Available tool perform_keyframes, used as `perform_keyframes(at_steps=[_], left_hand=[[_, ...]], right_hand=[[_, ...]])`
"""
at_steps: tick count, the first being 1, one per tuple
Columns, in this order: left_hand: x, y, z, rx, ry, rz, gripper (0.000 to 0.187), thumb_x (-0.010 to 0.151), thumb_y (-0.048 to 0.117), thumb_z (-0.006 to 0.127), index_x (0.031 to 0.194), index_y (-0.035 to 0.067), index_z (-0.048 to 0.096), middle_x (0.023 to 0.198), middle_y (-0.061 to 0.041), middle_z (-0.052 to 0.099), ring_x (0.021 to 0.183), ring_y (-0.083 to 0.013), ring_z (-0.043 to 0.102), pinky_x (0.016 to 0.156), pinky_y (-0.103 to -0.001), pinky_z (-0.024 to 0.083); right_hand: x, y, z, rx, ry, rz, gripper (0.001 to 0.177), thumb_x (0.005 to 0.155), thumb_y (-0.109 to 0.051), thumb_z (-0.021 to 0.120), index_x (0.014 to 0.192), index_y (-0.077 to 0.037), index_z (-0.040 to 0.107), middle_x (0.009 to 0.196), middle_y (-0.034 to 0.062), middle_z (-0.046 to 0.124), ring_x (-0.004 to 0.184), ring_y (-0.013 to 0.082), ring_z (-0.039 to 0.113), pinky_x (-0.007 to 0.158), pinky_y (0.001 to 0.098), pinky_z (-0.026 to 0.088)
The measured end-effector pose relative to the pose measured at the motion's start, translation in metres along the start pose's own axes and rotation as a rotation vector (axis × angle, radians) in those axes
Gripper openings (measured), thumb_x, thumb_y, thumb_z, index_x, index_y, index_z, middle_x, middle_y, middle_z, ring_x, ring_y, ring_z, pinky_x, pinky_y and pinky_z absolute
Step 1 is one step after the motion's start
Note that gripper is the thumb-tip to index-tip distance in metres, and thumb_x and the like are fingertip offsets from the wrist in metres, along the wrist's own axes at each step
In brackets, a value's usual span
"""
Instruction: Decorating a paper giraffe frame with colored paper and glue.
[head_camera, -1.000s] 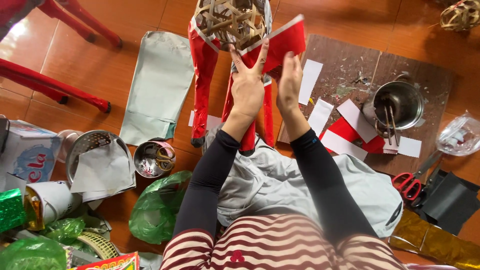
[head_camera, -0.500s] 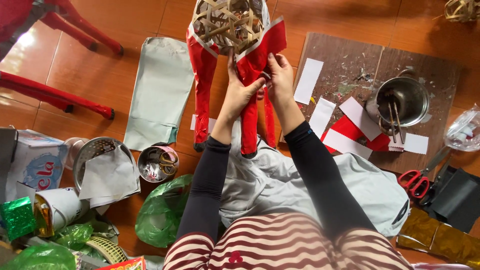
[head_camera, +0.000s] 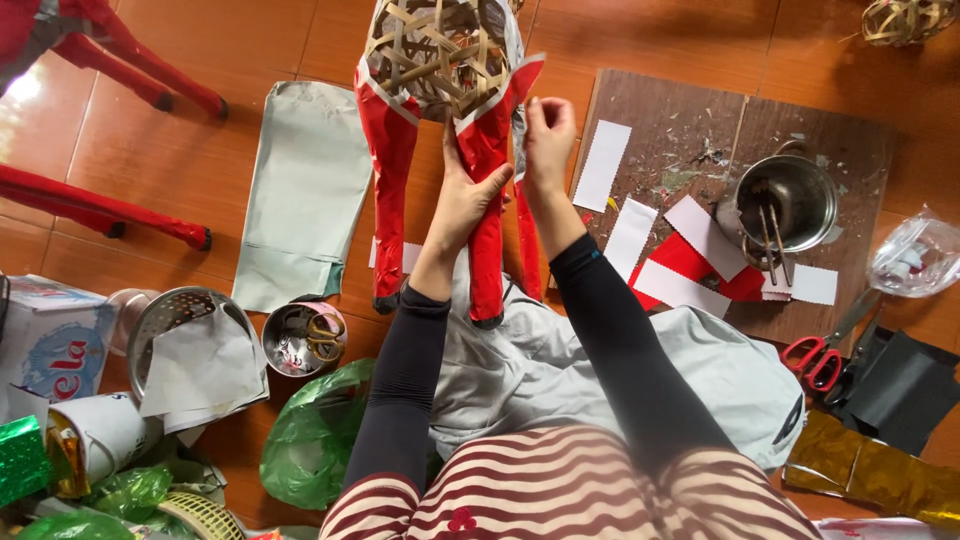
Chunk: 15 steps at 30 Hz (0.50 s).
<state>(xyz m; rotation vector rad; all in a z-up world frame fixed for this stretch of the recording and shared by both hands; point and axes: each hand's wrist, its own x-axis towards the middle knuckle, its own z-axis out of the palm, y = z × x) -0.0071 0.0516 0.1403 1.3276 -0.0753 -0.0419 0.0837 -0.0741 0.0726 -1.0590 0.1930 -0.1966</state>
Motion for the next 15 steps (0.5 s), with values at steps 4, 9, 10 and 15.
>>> perform_keyframes(at_steps=[4,9,10,15], left_hand=[[0.008,-0.038,-0.016,0.086,-0.077,0.254,0.110,0.100,0.000,0.082,0.171,0.019,-0.001,0.161,-0.020,0.043,0.129,-0.0227,0.062,0.099,-0.036,0.061],[0.000,0.001,-0.005,0.119,-0.016,0.074,0.110,0.091,0.005,0.081,0.167,0.014,0.002,0.157,-0.022,0.042,0.122,-0.0290,0.061,0.085,-0.035,0.064],[0.000,-0.002,-0.008,0.203,-0.018,0.137,0.109,0.094,0.005,0.083,0.168,0.012,0.002,0.163,-0.022,0.036,0.137,-0.0297,0.056,0.094,-0.036,0.065],[0.004,-0.002,-0.005,0.140,-0.015,0.129,0.112,0.090,0.008,0.081,0.165,0.011,-0.002,0.166,-0.020,0.026,0.142,-0.0295,0.045,0.105,-0.040,0.051]], right_hand=[[0.004,-0.017,0.015,0.095,-0.089,-0.041,0.016,0.107,-0.018,0.057,0.110,-0.002,0.059,0.095,0.0053,0.065,0.080,0.0131,0.062,0.075,0.0273,0.057],[0.044,0.010,0.022,0.208,-0.110,0.090,0.024,0.106,-0.023,0.052,0.110,0.000,0.059,0.100,0.0086,0.068,0.085,0.0147,0.066,0.081,0.0307,0.061],[0.047,0.010,0.024,0.192,-0.080,0.120,0.027,0.107,-0.025,0.052,0.109,0.000,0.058,0.099,0.0100,0.068,0.083,0.0159,0.065,0.080,0.0322,0.061],[0.043,-0.031,0.047,0.053,-0.012,0.201,0.031,0.103,-0.032,0.056,0.106,-0.001,0.059,0.095,0.0112,0.070,0.081,0.0161,0.067,0.077,0.0333,0.062]])
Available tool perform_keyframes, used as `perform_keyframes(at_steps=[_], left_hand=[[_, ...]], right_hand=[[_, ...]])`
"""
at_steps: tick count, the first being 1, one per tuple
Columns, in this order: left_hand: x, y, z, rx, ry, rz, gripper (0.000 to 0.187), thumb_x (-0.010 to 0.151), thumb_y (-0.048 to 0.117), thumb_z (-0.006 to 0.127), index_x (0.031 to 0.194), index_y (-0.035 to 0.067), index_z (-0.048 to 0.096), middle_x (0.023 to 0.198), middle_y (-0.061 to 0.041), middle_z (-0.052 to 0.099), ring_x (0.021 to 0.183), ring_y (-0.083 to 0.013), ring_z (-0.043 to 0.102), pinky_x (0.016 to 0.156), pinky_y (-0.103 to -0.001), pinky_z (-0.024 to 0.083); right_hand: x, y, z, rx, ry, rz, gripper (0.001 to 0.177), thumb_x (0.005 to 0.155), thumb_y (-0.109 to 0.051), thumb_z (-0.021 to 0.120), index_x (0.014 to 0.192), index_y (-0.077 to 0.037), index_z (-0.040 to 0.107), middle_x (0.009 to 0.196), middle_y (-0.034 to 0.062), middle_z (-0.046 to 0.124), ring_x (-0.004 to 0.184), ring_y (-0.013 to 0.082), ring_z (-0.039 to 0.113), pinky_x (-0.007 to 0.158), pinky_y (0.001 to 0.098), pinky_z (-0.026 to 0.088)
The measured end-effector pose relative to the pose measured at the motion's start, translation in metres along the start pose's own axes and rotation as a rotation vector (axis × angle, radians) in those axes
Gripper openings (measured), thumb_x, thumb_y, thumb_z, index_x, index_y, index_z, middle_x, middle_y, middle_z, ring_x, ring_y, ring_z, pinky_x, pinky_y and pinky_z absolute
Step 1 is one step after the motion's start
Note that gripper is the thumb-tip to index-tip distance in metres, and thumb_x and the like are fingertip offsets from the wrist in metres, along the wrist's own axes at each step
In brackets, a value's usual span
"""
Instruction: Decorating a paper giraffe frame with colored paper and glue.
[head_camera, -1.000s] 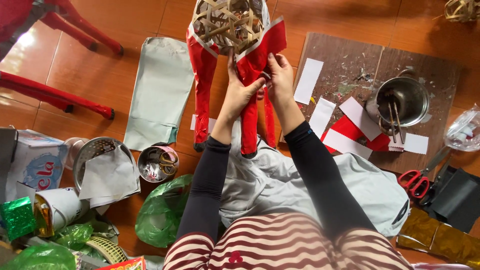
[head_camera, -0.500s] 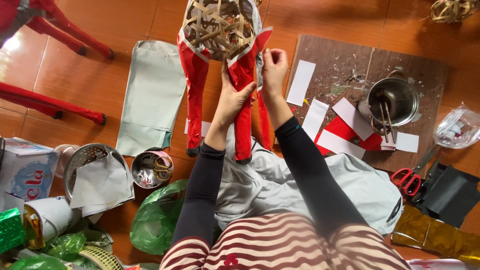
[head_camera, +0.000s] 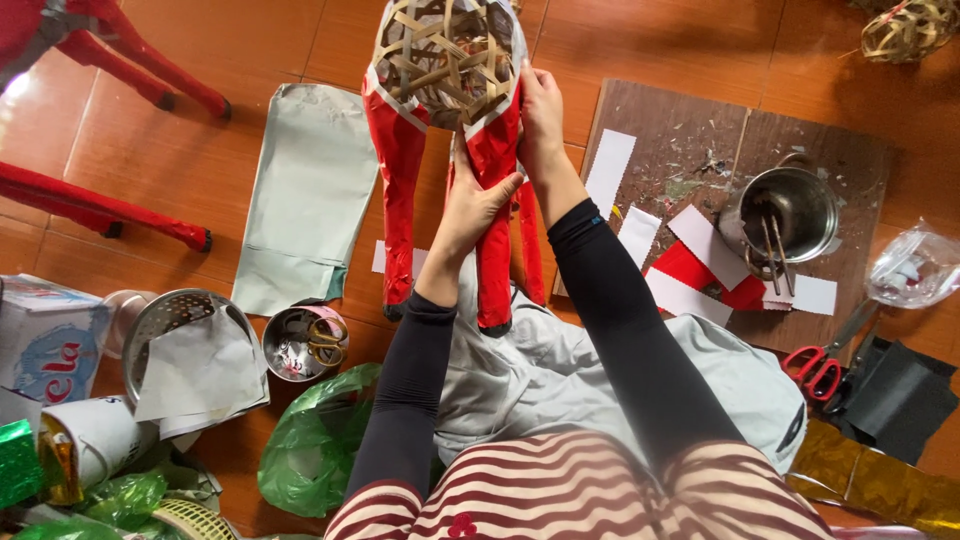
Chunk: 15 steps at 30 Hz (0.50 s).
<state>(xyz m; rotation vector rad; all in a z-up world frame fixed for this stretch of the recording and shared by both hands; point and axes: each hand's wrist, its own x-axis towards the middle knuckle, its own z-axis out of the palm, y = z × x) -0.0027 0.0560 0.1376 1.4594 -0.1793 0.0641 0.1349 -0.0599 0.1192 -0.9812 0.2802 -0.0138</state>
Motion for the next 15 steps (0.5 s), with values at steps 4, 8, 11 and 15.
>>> perform_keyframes(at_steps=[4,8,11,15], left_hand=[[0.000,-0.011,0.001,-0.008,-0.006,0.113,0.114,0.093,0.008,0.082,0.167,0.009,-0.005,0.171,-0.021,0.020,0.155,-0.0279,0.031,0.128,-0.039,0.030],[0.001,-0.010,-0.001,-0.075,0.017,0.049,0.117,0.092,0.013,0.081,0.167,0.009,-0.009,0.168,-0.022,0.027,0.150,-0.0277,0.039,0.125,-0.039,0.035],[0.006,-0.008,-0.003,0.013,0.043,0.050,0.116,0.094,0.011,0.081,0.166,0.009,-0.009,0.169,-0.022,0.025,0.151,-0.0280,0.038,0.124,-0.039,0.035],[0.004,0.002,0.000,0.046,0.036,-0.057,0.119,0.089,0.011,0.081,0.163,0.007,-0.013,0.155,-0.022,0.043,0.135,-0.0285,0.054,0.113,-0.038,0.049]], right_hand=[[0.032,0.010,-0.007,-0.088,0.000,0.066,0.035,0.102,-0.036,0.060,0.105,-0.002,0.060,0.094,0.0124,0.070,0.080,0.0180,0.068,0.076,0.0361,0.061],[0.021,-0.018,-0.004,-0.294,-0.054,0.061,0.044,0.102,-0.043,0.058,0.110,0.000,0.059,0.095,0.0145,0.068,0.082,0.0234,0.065,0.081,0.0450,0.061],[0.011,-0.029,-0.009,-0.613,-0.121,-0.053,0.058,0.103,-0.054,0.049,0.127,-0.003,0.060,0.111,0.0137,0.071,0.102,0.0257,0.068,0.096,0.0488,0.058],[-0.019,-0.042,0.000,-0.809,-0.364,-0.204,0.079,0.109,-0.057,0.055,0.161,-0.009,0.020,0.155,0.0200,0.046,0.142,0.0348,0.049,0.118,0.0529,0.040]])
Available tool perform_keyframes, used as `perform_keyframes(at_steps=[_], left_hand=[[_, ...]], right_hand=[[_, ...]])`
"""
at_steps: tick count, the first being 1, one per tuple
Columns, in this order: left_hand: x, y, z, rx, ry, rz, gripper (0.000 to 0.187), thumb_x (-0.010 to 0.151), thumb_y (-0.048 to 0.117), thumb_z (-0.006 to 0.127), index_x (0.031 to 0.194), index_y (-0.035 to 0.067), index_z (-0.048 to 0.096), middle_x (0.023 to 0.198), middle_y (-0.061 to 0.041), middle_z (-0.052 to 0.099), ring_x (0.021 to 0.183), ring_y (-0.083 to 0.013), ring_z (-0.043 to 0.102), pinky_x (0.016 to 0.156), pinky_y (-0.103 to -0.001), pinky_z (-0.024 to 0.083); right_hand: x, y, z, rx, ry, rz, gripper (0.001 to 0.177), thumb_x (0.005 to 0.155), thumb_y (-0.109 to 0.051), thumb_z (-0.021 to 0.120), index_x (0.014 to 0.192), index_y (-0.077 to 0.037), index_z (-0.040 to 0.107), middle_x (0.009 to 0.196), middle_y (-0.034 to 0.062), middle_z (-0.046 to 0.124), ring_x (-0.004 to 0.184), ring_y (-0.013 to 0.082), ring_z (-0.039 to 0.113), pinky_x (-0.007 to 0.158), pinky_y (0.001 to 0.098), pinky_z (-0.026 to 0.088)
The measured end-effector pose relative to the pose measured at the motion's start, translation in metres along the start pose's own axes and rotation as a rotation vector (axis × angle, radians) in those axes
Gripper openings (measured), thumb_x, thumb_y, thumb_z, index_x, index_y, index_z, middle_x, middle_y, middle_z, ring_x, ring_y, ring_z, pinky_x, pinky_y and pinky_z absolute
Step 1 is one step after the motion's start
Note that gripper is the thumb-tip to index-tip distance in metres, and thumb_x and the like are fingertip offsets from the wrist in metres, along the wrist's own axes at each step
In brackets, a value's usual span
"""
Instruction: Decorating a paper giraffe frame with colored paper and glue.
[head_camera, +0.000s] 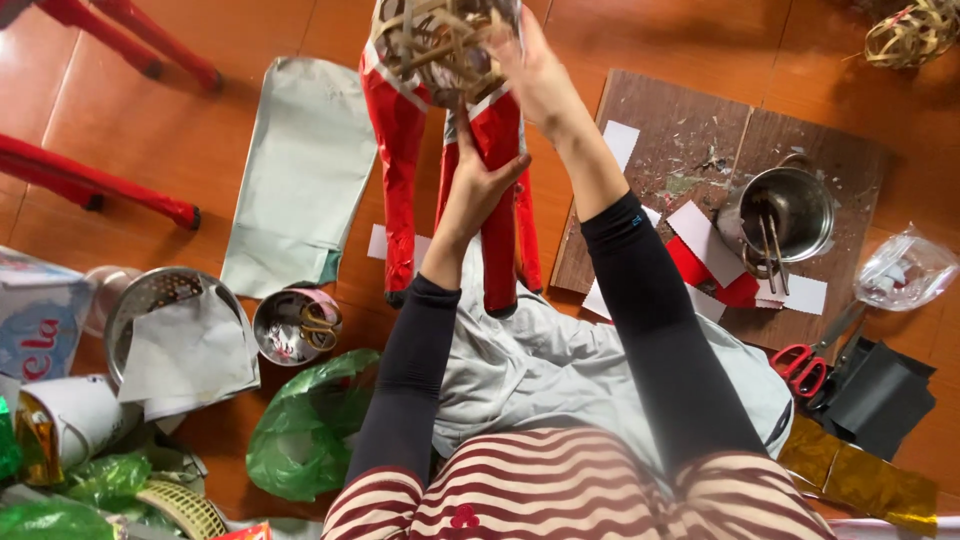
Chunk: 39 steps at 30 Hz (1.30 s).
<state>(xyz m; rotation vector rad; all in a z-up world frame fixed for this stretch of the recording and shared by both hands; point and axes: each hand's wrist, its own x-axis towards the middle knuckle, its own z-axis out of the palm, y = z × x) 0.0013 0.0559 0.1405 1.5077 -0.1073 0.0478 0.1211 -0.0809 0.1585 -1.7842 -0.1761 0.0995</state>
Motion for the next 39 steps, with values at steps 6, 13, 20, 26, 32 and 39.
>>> perform_keyframes(at_steps=[6,13,20,26,32,39], left_hand=[[0.009,-0.027,-0.003,-0.079,-0.038,0.018,0.117,0.093,0.008,0.079,0.162,0.004,-0.016,0.148,-0.024,0.054,0.130,-0.0272,0.061,0.106,-0.036,0.055],[-0.004,-0.024,0.000,-0.037,0.020,0.184,0.135,0.085,-0.002,0.086,0.158,0.013,-0.026,0.161,-0.022,0.023,0.141,-0.0296,0.047,0.110,-0.042,0.054],[-0.107,-0.026,0.036,-0.227,0.010,-0.026,0.132,0.080,-0.006,0.080,0.165,0.021,-0.017,0.133,-0.023,0.052,0.108,-0.0283,0.062,0.087,-0.040,0.060],[-0.149,-0.034,0.037,-0.367,-0.076,-0.240,0.119,0.088,0.002,0.075,0.167,0.027,-0.010,0.125,-0.019,0.060,0.096,-0.0267,0.066,0.078,-0.038,0.057],[-0.192,-0.107,-0.027,-0.781,-0.331,-0.355,0.082,0.105,0.040,0.060,0.169,0.019,0.013,0.146,-0.022,0.055,0.123,-0.0309,0.065,0.107,-0.043,0.051],[-0.192,-0.009,-0.088,-0.877,0.128,-0.298,0.092,0.088,0.064,0.056,0.159,0.015,0.024,0.135,-0.021,0.065,0.116,-0.0324,0.069,0.095,-0.049,0.061]], right_hand=[[-0.026,-0.048,0.026,-0.410,-0.103,-0.105,0.128,0.085,-0.032,0.088,0.163,-0.021,-0.014,0.162,0.0340,0.024,0.133,0.0409,0.057,0.111,0.0480,0.048],[-0.029,-0.047,0.036,-0.440,-0.009,-0.142,0.122,0.086,-0.010,0.086,0.162,-0.028,-0.008,0.166,0.0383,0.001,0.094,0.0312,0.079,0.079,0.0365,0.063],[-0.026,-0.057,0.014,-0.259,0.014,0.013,0.115,0.081,0.000,0.076,0.163,-0.030,0.001,0.172,0.0230,0.010,0.086,0.0275,0.079,0.067,0.0329,0.065],[-0.029,0.007,-0.014,0.060,-0.114,-0.131,0.109,0.094,-0.012,0.079,0.164,-0.025,-0.003,0.156,0.0348,0.041,0.124,0.0365,0.069,0.104,0.0504,0.052],[-0.150,0.008,0.002,0.472,-0.118,0.183,0.106,0.099,-0.045,0.058,0.166,-0.026,-0.022,0.171,0.0291,0.026,0.155,0.0416,0.035,0.123,0.0524,0.030],[-0.251,0.012,0.019,0.511,-0.274,0.318,0.117,0.083,-0.010,0.077,0.167,-0.023,-0.004,0.124,0.0200,0.060,0.105,0.0304,0.068,0.088,0.0419,0.056]])
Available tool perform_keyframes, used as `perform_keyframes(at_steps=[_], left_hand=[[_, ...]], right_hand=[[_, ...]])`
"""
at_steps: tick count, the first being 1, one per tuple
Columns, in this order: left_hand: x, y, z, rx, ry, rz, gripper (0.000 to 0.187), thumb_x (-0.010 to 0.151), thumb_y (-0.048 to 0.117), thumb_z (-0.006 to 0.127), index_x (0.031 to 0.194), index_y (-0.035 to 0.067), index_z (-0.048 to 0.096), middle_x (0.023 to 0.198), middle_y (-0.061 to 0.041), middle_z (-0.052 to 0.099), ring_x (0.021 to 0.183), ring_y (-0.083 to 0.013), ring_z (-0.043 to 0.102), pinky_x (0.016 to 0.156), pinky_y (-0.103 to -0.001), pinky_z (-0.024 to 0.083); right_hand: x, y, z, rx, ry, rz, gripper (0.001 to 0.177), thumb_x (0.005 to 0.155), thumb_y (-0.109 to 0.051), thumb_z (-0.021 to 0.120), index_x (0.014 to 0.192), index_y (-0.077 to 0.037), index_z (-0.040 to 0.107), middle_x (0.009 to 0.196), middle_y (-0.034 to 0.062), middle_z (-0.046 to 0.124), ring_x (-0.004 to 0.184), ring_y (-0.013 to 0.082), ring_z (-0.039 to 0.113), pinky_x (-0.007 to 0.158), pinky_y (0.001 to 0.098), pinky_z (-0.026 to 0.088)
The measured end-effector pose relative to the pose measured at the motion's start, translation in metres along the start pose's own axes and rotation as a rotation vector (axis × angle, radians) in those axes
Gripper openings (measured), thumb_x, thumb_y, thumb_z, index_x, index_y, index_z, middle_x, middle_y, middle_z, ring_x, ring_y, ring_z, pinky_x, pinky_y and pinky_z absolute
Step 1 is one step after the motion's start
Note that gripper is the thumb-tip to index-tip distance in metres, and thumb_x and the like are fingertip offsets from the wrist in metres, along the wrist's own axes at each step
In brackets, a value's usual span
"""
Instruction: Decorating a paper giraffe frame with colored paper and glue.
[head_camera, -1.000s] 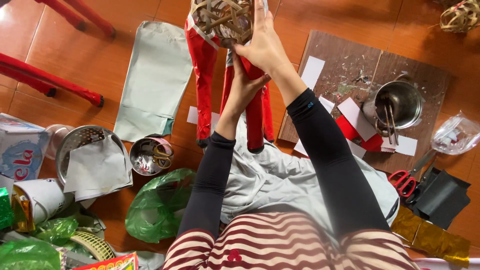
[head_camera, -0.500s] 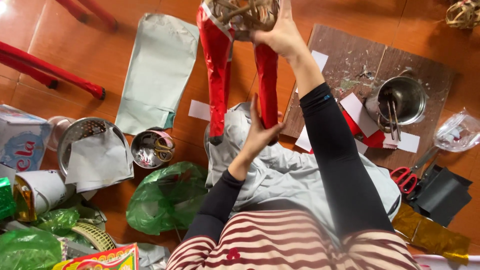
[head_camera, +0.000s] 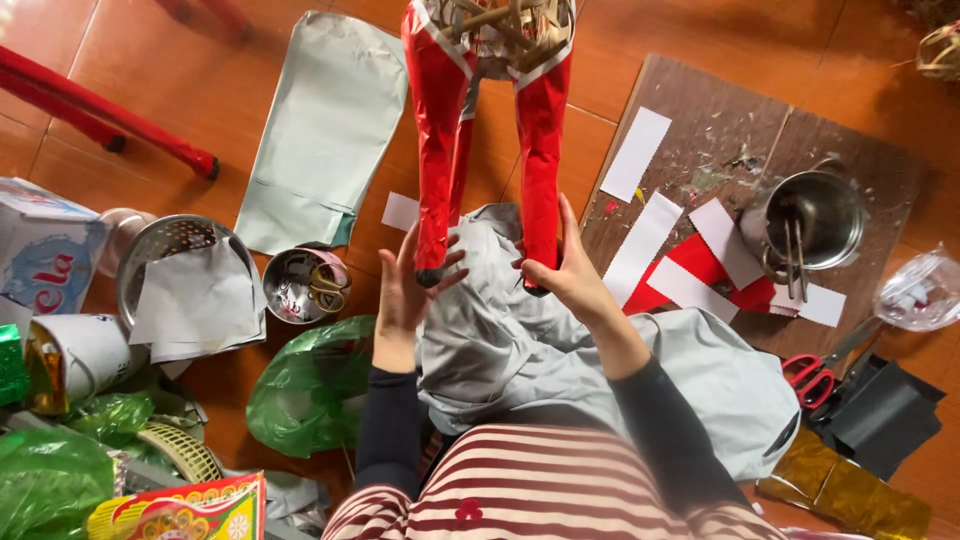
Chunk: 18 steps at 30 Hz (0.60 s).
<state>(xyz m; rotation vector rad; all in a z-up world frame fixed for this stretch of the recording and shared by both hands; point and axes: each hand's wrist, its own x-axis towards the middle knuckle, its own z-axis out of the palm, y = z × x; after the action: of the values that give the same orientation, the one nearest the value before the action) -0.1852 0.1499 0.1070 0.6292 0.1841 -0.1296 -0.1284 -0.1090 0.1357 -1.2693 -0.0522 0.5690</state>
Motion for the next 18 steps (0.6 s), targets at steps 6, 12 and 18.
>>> perform_keyframes(at_steps=[6,12,18], left_hand=[[0.020,-0.001,-0.032,0.516,-0.059,-0.013,0.102,0.086,0.030,0.085,0.166,0.015,0.024,0.104,-0.015,0.068,0.080,-0.0202,0.067,0.066,-0.033,0.057],[0.016,-0.004,-0.025,0.483,-0.138,0.060,0.102,0.087,0.041,0.082,0.166,0.016,0.023,0.108,-0.015,0.068,0.086,-0.0227,0.069,0.071,-0.037,0.060],[-0.004,-0.025,-0.065,0.164,0.019,-0.174,0.088,0.087,0.070,0.051,0.150,0.013,0.031,0.121,-0.021,0.070,0.106,-0.0352,0.073,0.090,-0.049,0.061]], right_hand=[[-0.005,0.011,-0.014,0.001,0.000,-0.101,0.113,0.084,0.002,0.077,0.169,-0.019,0.005,0.129,0.0164,0.060,0.107,0.0251,0.066,0.087,0.0393,0.057],[-0.009,0.010,-0.015,0.034,-0.046,-0.084,0.114,0.083,-0.001,0.074,0.166,-0.022,0.000,0.131,0.0147,0.061,0.111,0.0246,0.068,0.085,0.0357,0.057],[-0.032,0.082,-0.045,0.269,0.018,-0.167,0.088,0.103,-0.008,0.064,0.171,-0.020,0.010,0.136,0.0092,0.059,0.118,0.0150,0.063,0.099,0.0295,0.053]])
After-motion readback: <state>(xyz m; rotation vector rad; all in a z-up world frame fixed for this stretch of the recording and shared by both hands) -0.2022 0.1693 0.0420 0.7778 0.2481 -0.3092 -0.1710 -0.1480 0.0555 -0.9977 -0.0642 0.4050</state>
